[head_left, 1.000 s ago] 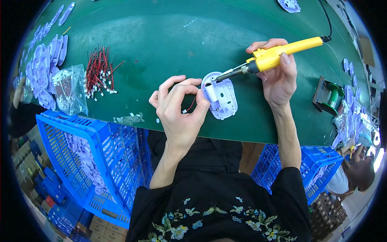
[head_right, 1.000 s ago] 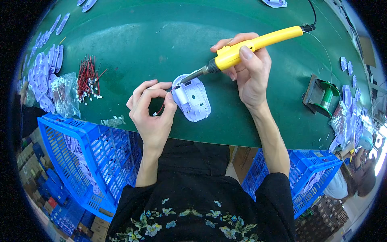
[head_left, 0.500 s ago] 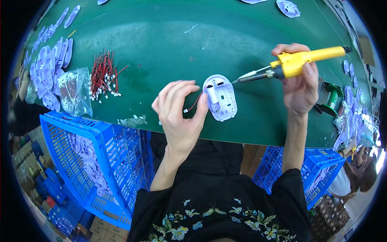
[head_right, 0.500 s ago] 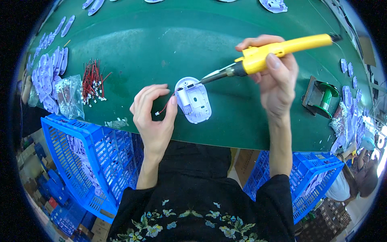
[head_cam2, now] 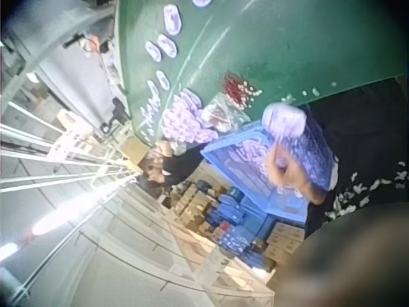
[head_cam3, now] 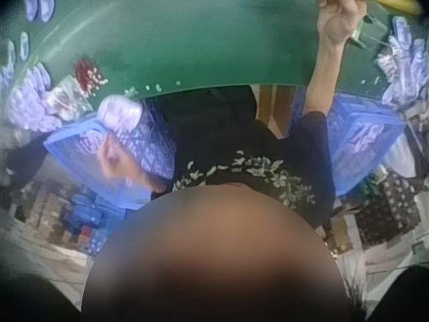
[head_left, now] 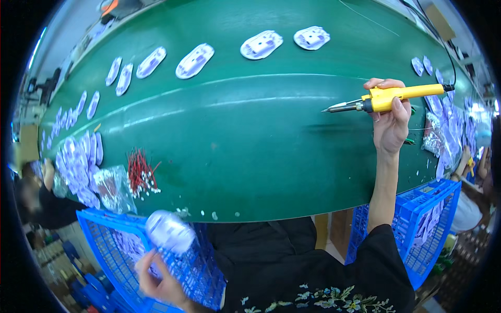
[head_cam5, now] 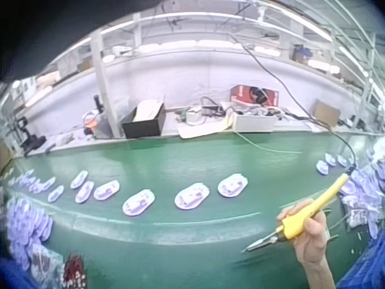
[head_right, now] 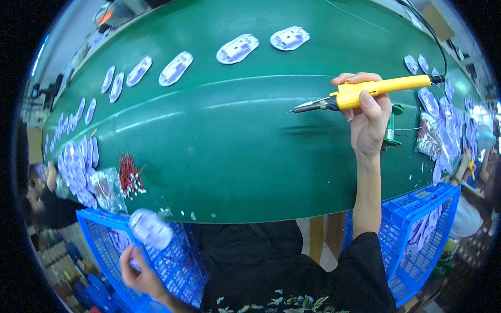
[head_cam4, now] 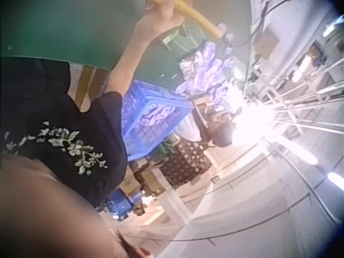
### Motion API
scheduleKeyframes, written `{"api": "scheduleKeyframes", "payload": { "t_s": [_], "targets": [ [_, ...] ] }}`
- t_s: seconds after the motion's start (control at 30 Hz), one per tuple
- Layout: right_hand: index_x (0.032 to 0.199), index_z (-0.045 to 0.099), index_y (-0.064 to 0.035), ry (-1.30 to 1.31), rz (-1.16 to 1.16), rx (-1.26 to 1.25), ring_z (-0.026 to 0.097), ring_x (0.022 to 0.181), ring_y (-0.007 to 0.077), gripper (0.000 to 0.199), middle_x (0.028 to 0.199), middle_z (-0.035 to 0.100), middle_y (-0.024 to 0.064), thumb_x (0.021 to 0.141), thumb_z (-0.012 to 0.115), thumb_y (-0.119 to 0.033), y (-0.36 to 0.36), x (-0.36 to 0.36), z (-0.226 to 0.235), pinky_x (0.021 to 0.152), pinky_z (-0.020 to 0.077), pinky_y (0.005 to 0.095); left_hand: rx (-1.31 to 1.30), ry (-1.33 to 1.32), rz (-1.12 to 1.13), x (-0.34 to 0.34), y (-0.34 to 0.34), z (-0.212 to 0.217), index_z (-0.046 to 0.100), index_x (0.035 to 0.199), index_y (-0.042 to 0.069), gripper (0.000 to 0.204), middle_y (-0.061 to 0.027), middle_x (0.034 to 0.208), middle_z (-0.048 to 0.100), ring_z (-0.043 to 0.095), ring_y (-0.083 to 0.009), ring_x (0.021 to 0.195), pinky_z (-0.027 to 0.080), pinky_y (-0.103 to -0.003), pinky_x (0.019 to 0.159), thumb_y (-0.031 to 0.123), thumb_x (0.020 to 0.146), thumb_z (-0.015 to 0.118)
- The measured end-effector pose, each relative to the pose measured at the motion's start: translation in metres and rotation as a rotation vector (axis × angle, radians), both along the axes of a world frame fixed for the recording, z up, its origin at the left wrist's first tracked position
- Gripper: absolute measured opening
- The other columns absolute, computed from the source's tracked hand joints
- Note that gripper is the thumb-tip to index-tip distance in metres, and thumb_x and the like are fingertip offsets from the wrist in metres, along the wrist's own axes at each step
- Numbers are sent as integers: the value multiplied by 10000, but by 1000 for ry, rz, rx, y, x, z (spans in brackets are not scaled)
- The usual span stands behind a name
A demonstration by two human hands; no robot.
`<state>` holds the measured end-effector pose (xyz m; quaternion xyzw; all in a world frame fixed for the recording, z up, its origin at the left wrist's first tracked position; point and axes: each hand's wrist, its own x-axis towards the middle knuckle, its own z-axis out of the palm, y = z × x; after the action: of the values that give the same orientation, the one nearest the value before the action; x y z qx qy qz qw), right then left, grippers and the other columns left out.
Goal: Soldering wires into plastic component housings at a factory workstation.
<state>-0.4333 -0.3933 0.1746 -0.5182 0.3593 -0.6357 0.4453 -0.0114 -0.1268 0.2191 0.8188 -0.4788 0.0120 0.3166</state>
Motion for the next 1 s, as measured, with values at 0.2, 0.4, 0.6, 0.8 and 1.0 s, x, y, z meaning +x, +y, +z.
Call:
{"api": "scheduleKeyframes", "payload": {
  "t_s": [0.2,0.4,0.6,0.8,1.0],
  "targets": [
    [1093,570,7,-113,-40,-10,445,599,75,340,1047,651,254,900,584,-272,3,-2,12,543,396,189,109,-352,312,69,47,30,644,1150,-99,320,-212,985,707,684,-264,848,560,-368,815,121,923,697],
    [1057,583,3,-95,-10,-4,461,566,68,336,993,673,239,864,616,-270,2,5,14,521,402,189,-66,-355,-76,21,-117,2,673,1181,13,283,-155,1208,634,608,-291,1117,464,-416,973,83,907,691],
    [990,589,0,-33,256,76,463,504,53,403,897,686,212,789,668,-340,1,1,3,489,411,184,-310,75,-978,-184,-371,-57,677,1131,10,403,-168,1117,665,630,-314,1067,482,-390,935,257,832,785],
    [970,586,-10,3,290,194,471,500,54,415,874,684,196,772,686,-361,0,8,-2,461,395,174,-127,-153,-901,-256,-428,-104,693,1091,94,304,-129,1145,619,557,-310,1106,386,-474,965,254,837,743],
    [1004,581,-7,8,308,166,578,610,108,462,948,677,228,788,673,-405,5,18,-4,549,464,202,-89,38,-1064,-160,-300,-64,674,1025,103,243,-96,1195,600,555,-302,1155,374,-434,969,154,803,758]
  ]
}}
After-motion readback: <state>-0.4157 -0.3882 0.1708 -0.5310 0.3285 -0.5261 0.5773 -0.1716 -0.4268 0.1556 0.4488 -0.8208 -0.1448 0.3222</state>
